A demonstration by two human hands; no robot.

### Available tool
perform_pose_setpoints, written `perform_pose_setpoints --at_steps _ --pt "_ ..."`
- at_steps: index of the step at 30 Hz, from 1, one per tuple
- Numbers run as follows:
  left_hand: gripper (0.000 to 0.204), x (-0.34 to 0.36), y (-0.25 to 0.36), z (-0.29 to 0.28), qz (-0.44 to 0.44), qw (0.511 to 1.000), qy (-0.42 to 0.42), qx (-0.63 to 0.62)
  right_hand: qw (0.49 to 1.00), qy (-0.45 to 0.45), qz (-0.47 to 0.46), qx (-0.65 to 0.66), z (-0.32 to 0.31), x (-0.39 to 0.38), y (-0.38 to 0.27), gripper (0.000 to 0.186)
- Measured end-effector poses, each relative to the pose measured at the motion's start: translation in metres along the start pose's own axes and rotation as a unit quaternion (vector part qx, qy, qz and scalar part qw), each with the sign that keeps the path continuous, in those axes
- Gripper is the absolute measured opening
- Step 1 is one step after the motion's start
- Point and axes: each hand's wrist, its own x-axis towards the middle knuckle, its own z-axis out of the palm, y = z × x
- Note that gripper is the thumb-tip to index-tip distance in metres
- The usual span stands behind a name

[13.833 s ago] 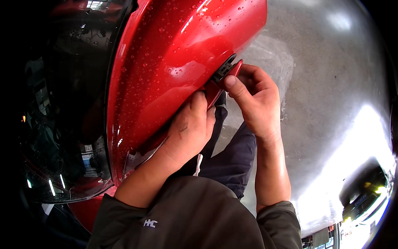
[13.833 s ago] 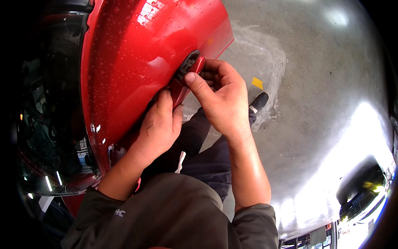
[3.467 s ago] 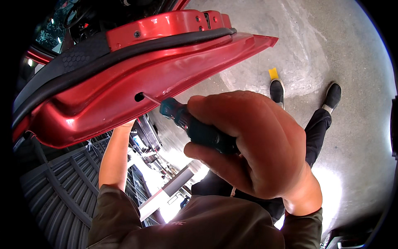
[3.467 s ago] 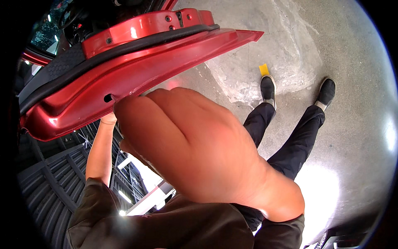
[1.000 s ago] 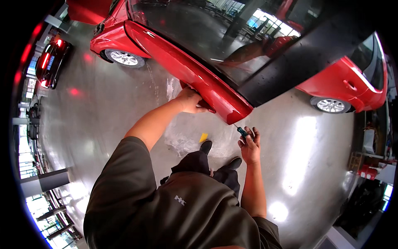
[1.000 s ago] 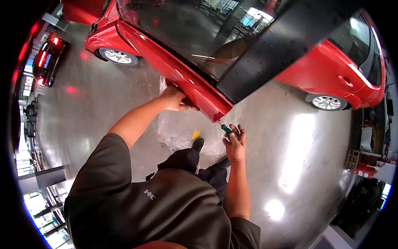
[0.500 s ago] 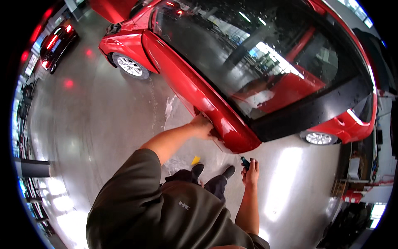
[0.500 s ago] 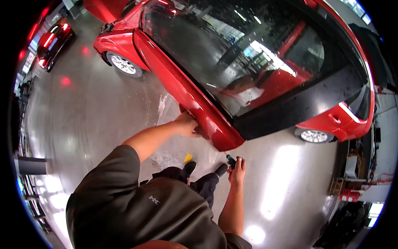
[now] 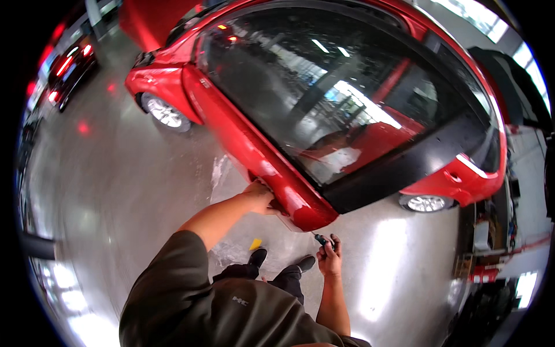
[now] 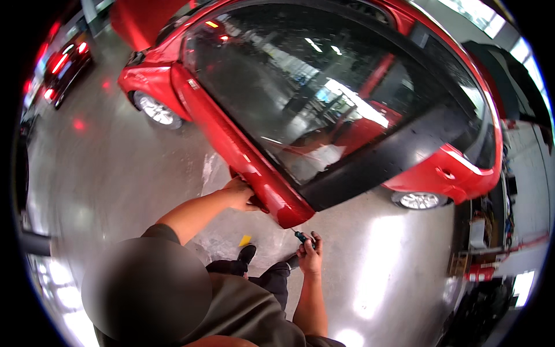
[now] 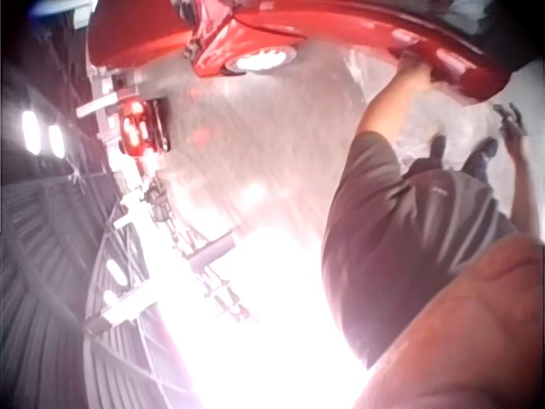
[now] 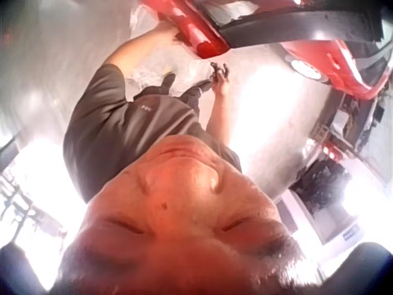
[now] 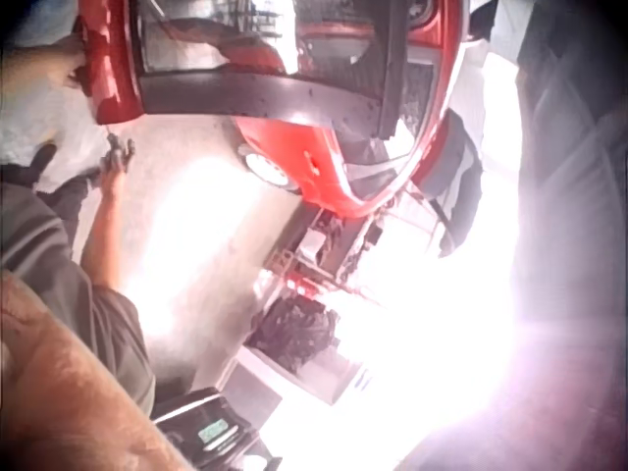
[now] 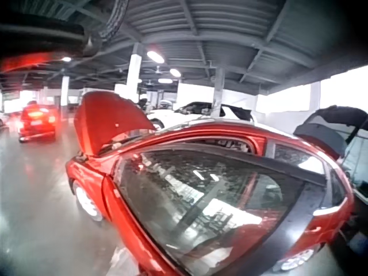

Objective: The person removes the outer trim and lock cylinder from a car door, takes a door panel from the trunk, and uses a screwdriver on the open door frame.

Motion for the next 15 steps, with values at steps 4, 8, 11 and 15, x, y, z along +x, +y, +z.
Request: perform_pose_setpoints --at_steps 4,8,11,15 --pt "0.056 -0.006 -0.002 0.001 -0.041 0.997 -0.020 0.068 0.991 0.029 0.064 -0.113 0.007 0.003 -0.004 0.030" --pt "0.056 -0.003 0.015 -0.010 -0.068 0.994 -0.020 0.082 1.000 0.000 0.025 -0.016 0.002 -0.001 0.001 0.038" --pt "0.053 0.008 0.014 -0.007 -0.085 0.992 -0.082 0.051 0.999 -0.001 0.024 -0.030 -0.007 0.002 0.006 0.037" --pt "0.051 0.005 0.010 -0.003 -0.072 0.994 -0.056 0.059 0.992 0.061 0.088 -0.071 0.009 -0.005 0.000 0.034"
